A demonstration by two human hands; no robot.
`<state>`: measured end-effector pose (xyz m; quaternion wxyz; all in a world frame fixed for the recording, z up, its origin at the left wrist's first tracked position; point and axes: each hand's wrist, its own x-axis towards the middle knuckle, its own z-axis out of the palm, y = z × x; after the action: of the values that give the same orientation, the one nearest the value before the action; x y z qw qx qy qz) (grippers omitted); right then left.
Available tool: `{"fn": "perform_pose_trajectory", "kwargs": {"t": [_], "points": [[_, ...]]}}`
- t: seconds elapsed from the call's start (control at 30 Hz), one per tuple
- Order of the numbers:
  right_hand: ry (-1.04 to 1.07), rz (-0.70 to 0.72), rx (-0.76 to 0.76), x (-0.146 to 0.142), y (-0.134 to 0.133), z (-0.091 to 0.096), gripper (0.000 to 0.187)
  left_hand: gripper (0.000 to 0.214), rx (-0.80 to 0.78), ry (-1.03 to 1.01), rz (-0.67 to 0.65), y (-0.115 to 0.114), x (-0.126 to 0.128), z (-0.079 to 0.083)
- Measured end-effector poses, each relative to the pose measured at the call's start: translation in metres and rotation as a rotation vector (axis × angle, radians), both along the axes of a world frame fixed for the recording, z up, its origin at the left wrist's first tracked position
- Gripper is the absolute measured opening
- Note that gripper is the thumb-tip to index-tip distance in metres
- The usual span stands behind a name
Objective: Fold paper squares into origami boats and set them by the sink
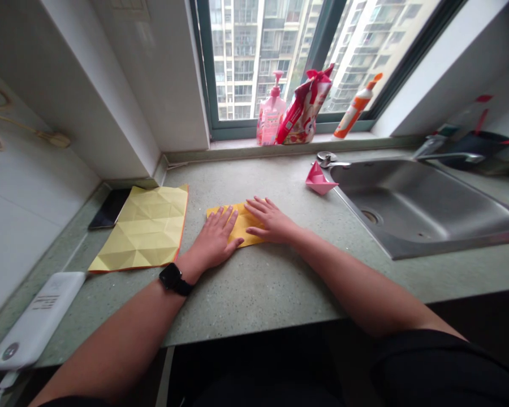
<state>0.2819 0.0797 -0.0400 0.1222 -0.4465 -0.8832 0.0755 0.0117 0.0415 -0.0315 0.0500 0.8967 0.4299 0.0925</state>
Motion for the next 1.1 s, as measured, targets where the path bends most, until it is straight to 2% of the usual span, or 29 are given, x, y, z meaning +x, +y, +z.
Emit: {"fn": "perform_pose_trajectory", "kwargs": {"t": [0.07,0.17,0.4,0.53,0.6,0.67,0.8,0.87,0.97,1.1], "points": [[-0.034,0.064,-0.011,-0.008,-0.005,-0.003,0.088,0.079,-0.042,0.021,0.028,0.0,0.001,-0.004],[-0.088,0.061,-0.037,-0.013,-0.01,-0.008,0.089,0.077,-0.073,0.05,0.059,0.0,0.0,-0.006],[-0.144,-0.11,-0.055,0.0,-0.003,-0.01,0.088,0.088,-0.112,0.089,0.091,-0.001,-0.003,0.0],[-0.158,-0.252,-0.078,0.015,0.006,-0.008,0.085,0.089,-0.14,0.1,0.132,0.001,-0.009,0.003],[-0.147,-0.28,-0.081,0.021,0.01,-0.007,0.084,0.088,-0.14,0.081,0.14,0.001,-0.012,0.005],[-0.127,-0.279,-0.081,0.026,0.011,-0.006,0.082,0.076,-0.098,-0.009,0.118,0.0,-0.016,0.01],[-0.044,-0.222,-0.036,0.03,0.01,-0.002,0.069,0.03,0.062,-0.386,0.034,-0.004,-0.02,0.023],[0.022,-0.171,0.016,0.031,0.01,-0.001,0.06,0.024,0.105,-0.533,0.027,-0.006,-0.019,0.027],[0.078,-0.129,0.052,0.032,0.012,-0.003,0.053,0.022,0.117,-0.607,0.031,-0.009,-0.018,0.029],[0.062,-0.133,0.011,0.033,0.015,-0.008,0.049,0.012,0.073,-0.55,-0.022,-0.017,-0.01,0.028]]}}
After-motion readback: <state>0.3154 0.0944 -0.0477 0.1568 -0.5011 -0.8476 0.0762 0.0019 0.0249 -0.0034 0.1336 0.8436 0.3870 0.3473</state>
